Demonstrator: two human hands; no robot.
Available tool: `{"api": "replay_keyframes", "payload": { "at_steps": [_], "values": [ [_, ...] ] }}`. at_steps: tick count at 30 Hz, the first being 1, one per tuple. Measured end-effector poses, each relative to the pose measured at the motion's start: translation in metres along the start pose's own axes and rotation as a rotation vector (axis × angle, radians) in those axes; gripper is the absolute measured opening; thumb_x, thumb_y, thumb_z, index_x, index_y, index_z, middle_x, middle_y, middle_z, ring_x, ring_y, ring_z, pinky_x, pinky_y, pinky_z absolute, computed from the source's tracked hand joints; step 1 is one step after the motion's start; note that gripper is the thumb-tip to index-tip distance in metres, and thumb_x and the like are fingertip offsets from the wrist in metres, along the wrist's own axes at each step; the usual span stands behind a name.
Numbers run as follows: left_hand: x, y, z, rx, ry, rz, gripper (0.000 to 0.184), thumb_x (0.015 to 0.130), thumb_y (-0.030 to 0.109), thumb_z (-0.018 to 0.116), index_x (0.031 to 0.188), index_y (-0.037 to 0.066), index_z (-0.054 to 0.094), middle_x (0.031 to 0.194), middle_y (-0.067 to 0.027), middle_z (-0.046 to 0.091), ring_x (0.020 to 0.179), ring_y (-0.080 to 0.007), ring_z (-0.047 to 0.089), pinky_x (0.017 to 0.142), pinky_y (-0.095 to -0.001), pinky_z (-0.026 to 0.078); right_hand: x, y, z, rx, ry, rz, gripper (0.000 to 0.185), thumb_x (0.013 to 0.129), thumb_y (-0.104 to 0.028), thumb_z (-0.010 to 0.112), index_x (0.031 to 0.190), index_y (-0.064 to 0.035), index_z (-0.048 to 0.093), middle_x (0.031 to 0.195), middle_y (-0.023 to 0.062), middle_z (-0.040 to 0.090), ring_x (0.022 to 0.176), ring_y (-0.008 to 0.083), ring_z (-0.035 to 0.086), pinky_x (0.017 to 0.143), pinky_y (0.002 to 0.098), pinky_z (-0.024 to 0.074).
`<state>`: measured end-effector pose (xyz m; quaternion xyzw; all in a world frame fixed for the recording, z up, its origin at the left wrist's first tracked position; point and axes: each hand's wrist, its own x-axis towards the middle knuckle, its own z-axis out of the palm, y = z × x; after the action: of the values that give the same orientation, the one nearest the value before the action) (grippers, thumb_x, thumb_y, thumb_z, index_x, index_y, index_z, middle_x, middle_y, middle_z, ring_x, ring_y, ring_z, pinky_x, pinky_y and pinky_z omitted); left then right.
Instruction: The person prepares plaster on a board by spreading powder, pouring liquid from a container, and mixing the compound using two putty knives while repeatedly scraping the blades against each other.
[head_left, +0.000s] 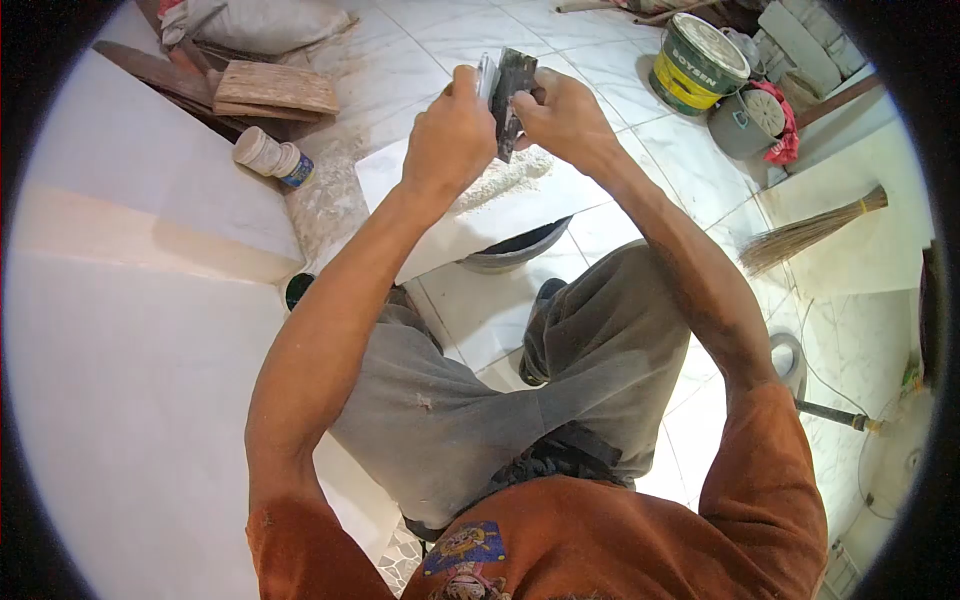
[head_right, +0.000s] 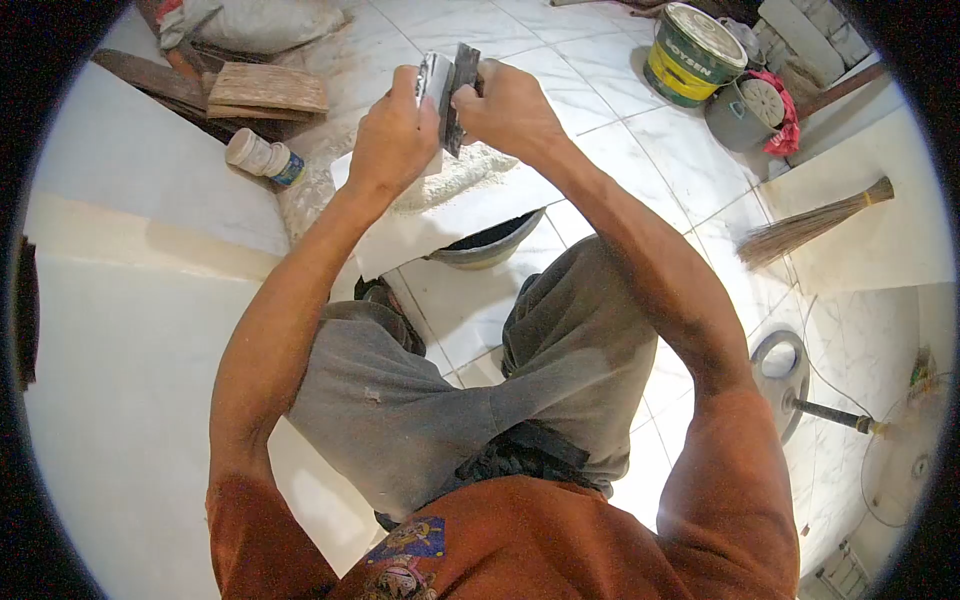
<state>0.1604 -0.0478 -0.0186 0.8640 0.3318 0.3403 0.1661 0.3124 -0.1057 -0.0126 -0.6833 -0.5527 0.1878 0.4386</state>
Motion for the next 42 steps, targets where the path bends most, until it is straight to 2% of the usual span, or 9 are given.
{"api": "replay_keyframes", "payload": {
  "at_steps": [7,10,13,19,22,26,36,40,42],
  "values": [
    [-0.011,0.007,0.003,-0.003,0.000,0.122,0.025,0.093,0.015,0.051,0.112,0.002,0.042,0.093,-0.0307,0.063,0.082,-0.0500,0.061,0.073,-0.0577,0.047,0.001,-0.002,0.005,0.113,-0.089,0.196,0.036,0.083,-0.021,0.049,0.085,0.0116,0.065,0.067,0.0211,0.067,0.068,0.0283,0.069,0.068,0.0371,0.0537],
    [-0.006,0.004,0.000,0.001,0.025,0.077,0.024,0.093,0.015,0.051,0.111,0.002,0.043,0.094,-0.0305,0.063,0.083,-0.0498,0.061,0.073,-0.0578,0.047,-0.014,-0.018,0.000,-0.051,-0.139,0.096,0.038,0.082,-0.022,0.049,0.077,0.0117,0.065,0.066,0.0217,0.066,0.066,0.0276,0.068,0.065,0.0388,0.0526],
    [-0.008,0.007,0.000,-0.023,0.019,0.106,0.024,0.093,0.014,0.051,0.111,0.002,0.043,0.093,-0.0297,0.063,0.083,-0.0497,0.061,0.072,-0.0581,0.047,-0.006,-0.009,0.011,0.147,-0.122,0.226,0.038,0.081,-0.023,0.049,0.077,0.0113,0.065,0.065,0.0227,0.064,0.066,0.0281,0.067,0.064,0.0407,0.0515],
    [-0.003,-0.001,-0.003,0.054,0.004,0.063,0.023,0.093,0.014,0.050,0.111,0.002,0.043,0.091,-0.0286,0.063,0.082,-0.0492,0.061,0.072,-0.0575,0.047,-0.010,-0.018,0.008,-0.019,-0.162,0.137,0.036,0.082,-0.021,0.050,0.077,0.0108,0.066,0.065,0.0205,0.064,0.061,0.0270,0.063,0.062,0.0411,0.0500],
    [-0.004,0.002,-0.002,0.012,0.026,0.117,0.022,0.093,0.014,0.049,0.110,0.002,0.043,0.090,-0.0282,0.063,0.082,-0.0493,0.061,0.072,-0.0571,0.047,-0.016,-0.032,0.004,0.009,-0.095,0.155,0.036,0.082,-0.021,0.050,0.076,0.0110,0.065,0.063,0.0192,0.063,0.059,0.0263,0.062,0.060,0.0403,0.0494],
    [-0.003,0.004,0.001,0.000,0.030,0.120,0.022,0.093,0.015,0.051,0.109,0.002,0.042,0.093,-0.0276,0.063,0.081,-0.0492,0.062,0.070,-0.0570,0.049,0.007,0.015,0.018,0.196,-0.072,0.064,0.037,0.083,-0.022,0.050,0.077,0.0107,0.066,0.064,0.0195,0.064,0.055,0.0245,0.060,0.055,0.0391,0.0484],
    [-0.005,-0.002,0.007,0.063,0.028,0.100,0.026,0.090,0.016,0.053,0.109,0.002,0.041,0.094,-0.0278,0.064,0.078,-0.0514,0.063,0.070,-0.0587,0.051,0.000,0.003,0.006,0.145,-0.058,0.146,0.037,0.085,-0.019,0.050,0.082,0.0142,0.065,0.071,0.0215,0.066,0.068,0.0250,0.067,0.064,0.0342,0.0535],
    [-0.002,-0.025,-0.001,0.084,0.021,0.001,0.027,0.093,0.020,0.053,0.111,0.004,0.041,0.089,-0.0307,0.063,0.083,-0.0522,0.060,0.074,-0.0581,0.046,0.005,0.015,-0.013,0.314,0.025,0.121,0.038,0.086,-0.022,0.052,0.083,0.0143,0.064,0.068,0.0167,0.064,0.067,0.0214,0.065,0.065,0.0367,0.0527],
    [-0.001,-0.028,-0.009,0.093,-0.016,0.006,0.029,0.093,0.021,0.054,0.113,0.005,0.042,0.088,-0.0302,0.063,0.083,-0.0515,0.060,0.074,-0.0575,0.046,0.010,0.023,-0.024,0.109,0.039,0.156,0.036,0.092,-0.023,0.056,0.091,0.0123,0.063,0.076,0.0133,0.066,0.070,0.0183,0.063,0.067,0.0333,0.0516]
  ]
}}
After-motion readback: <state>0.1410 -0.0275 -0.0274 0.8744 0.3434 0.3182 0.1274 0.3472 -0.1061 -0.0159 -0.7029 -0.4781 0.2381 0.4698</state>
